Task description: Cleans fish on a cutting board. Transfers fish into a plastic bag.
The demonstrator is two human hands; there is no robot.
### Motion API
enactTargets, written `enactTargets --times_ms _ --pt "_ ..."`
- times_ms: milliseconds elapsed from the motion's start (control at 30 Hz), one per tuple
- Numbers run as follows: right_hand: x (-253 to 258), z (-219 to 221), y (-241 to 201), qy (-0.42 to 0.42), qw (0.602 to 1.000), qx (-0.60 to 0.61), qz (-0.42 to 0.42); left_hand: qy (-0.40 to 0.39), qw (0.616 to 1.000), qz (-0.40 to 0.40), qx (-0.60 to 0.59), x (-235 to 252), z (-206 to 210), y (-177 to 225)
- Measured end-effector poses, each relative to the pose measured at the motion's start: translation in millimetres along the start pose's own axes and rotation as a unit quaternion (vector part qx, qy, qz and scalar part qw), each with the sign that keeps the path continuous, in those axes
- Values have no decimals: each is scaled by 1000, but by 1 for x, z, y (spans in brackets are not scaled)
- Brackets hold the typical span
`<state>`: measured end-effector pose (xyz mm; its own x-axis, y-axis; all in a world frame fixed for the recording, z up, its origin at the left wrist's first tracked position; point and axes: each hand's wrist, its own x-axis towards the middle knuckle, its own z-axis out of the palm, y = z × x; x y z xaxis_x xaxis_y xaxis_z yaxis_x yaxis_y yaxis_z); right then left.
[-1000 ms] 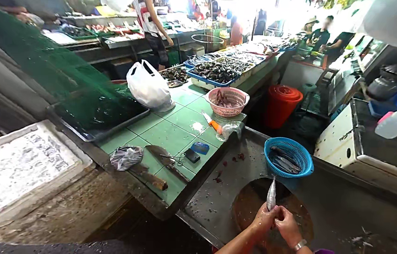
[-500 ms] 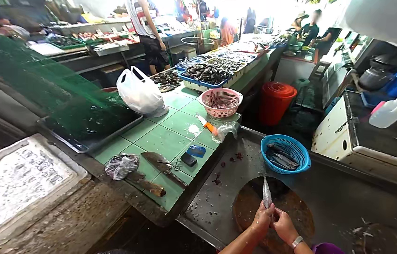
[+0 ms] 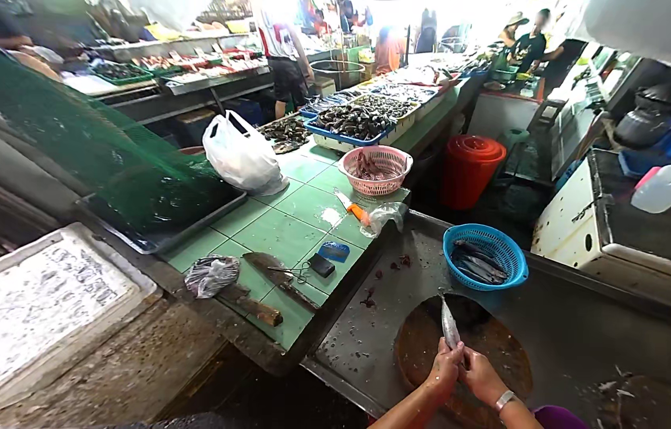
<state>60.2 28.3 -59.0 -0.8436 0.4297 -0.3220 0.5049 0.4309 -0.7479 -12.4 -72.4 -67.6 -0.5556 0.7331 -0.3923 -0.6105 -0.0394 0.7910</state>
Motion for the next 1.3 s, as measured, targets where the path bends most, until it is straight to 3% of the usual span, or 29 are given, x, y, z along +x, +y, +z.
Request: enactTargets --times_ms 133,233,367,500,600,700,800,867,933,1000,1067,1100,1200,1233,1300 --pt "7 8 -20 11 985 -164 42 170 984 -26 51 15 18 5" --pt "6 3 -30 73 981 -175 38 196 978 -58 24 24 28 24" --pt "-4 -16 -30 74 983 -168 2 221 972 -76 -18 58 29 49" --pt "-23 -41 -10 33 982 -179 52 165 982 -31 91 102 8 80" --pt "-1 -48 -7 -21 990 -127 53 130 973 11 190 139 18 127" --pt "47 -41 -20 11 997 71 8 79 964 50 249 169 56 161" --pt "45 -51 -17 148 986 74 -20 -10 956 53 287 199 85 182" --pt "2 -54 9 271 963 13 8 -48 939 38 337 218 85 172" --pt "-50 -62 43 334 935 -57 104 -29 908 37 416 245 74 148" --pt "-89 -71 79 260 920 -93 279 54 889 5 454 273 59 118" --pt "-99 -69 121 85 888 -100 441 123 877 -40 462 294 46 94" --pt "-98 -58 146 22 874 -97 476 140 880 -58 449 305 40 84" --pt "-91 -32 180 -97 880 -88 456 119 912 -116 374 325 33 68" --pt "-93 -34 175 -77 892 -65 441 92 926 -136 341 327 32 66" --pt "-112 -38 153 62 920 13 386 54 939 -150 305 328 23 54"
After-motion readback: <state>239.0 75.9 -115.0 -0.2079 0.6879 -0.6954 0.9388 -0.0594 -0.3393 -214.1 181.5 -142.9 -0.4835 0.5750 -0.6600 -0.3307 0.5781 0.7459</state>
